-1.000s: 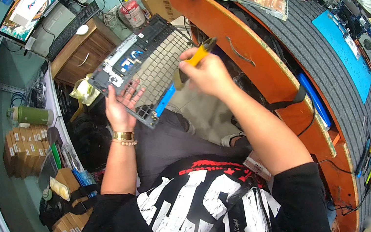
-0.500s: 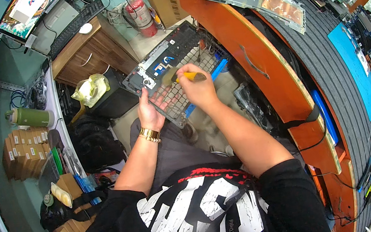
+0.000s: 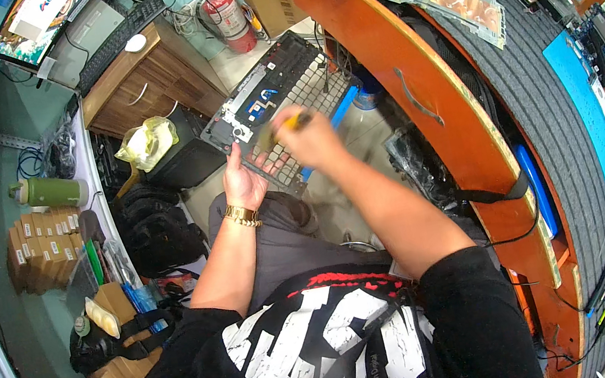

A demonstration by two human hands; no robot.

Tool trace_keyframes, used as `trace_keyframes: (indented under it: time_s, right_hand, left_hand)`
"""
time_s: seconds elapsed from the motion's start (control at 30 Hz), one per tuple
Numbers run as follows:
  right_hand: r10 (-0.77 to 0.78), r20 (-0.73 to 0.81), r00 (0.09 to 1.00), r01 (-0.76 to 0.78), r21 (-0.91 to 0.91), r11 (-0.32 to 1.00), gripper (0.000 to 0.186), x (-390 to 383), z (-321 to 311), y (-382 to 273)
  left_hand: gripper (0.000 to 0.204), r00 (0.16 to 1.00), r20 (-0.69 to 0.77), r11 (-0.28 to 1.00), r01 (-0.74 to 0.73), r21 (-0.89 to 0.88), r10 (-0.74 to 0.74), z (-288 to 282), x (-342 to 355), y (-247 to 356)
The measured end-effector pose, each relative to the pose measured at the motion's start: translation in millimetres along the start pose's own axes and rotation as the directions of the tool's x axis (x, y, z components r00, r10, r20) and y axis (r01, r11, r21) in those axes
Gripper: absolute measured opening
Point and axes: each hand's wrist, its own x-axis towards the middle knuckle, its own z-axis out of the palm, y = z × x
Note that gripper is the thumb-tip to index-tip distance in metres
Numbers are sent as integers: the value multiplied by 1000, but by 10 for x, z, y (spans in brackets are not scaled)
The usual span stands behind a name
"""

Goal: The person disassembles the internal components of a laptop, removes the keyboard assembly, and then cleans the keyboard and chassis using a brush, a cloth, and a liquid solution before reassembling the battery.

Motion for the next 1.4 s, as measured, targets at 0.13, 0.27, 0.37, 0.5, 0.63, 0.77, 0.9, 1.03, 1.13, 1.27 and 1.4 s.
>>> trace_keyframes:
  time_s: [0.13,0.27,0.37,0.5,0.63,0.77,0.9,1.03,1.13,1.27,1.4]
  right_hand:
    - [-175,311,934,199,-48,979,9,-31,5,-26]
    - [-10,116,993,34,-208,978,15,29,-30,-85]
    - [-46,92,995,69,-269,961,19,105,-34,-158]
    - [-90,320,943,199,-328,924,28,79,61,-215]
    - [-124,42,991,130,-380,916,38,142,4,-237]
    - [-196,280,940,292,-363,885,38,-22,112,-188]
    - [-135,62,989,148,-337,930,38,-2,51,-158]
    - [-338,445,829,464,-210,861,34,-185,79,-213]
    - [33,16,999,-25,-377,926,30,-51,-121,-201]
    - [-107,217,970,163,-257,952,22,-311,-42,-1]
    - [-172,382,908,259,-192,947,17,-407,-36,237]
  left_hand:
    - [43,994,59,976,-103,190,94,0,-47,10]
    - [40,991,-20,977,-128,170,133,1,-90,3]
    - [42,981,84,958,-187,215,173,-6,-93,-21]
    - [39,959,32,925,-281,254,282,0,-51,-32]
    - [38,972,63,947,-237,215,228,19,-70,-9]
    - [42,967,78,958,-252,137,243,44,-81,11]
    - [44,981,79,970,-188,156,178,36,-95,32]
    - [48,973,109,963,-221,154,206,1,-75,53]
    - [49,980,119,978,-176,113,162,-26,-71,78]
    - [50,986,86,984,-150,100,142,-51,-24,102]
    - [51,979,130,983,-167,78,156,-98,7,90]
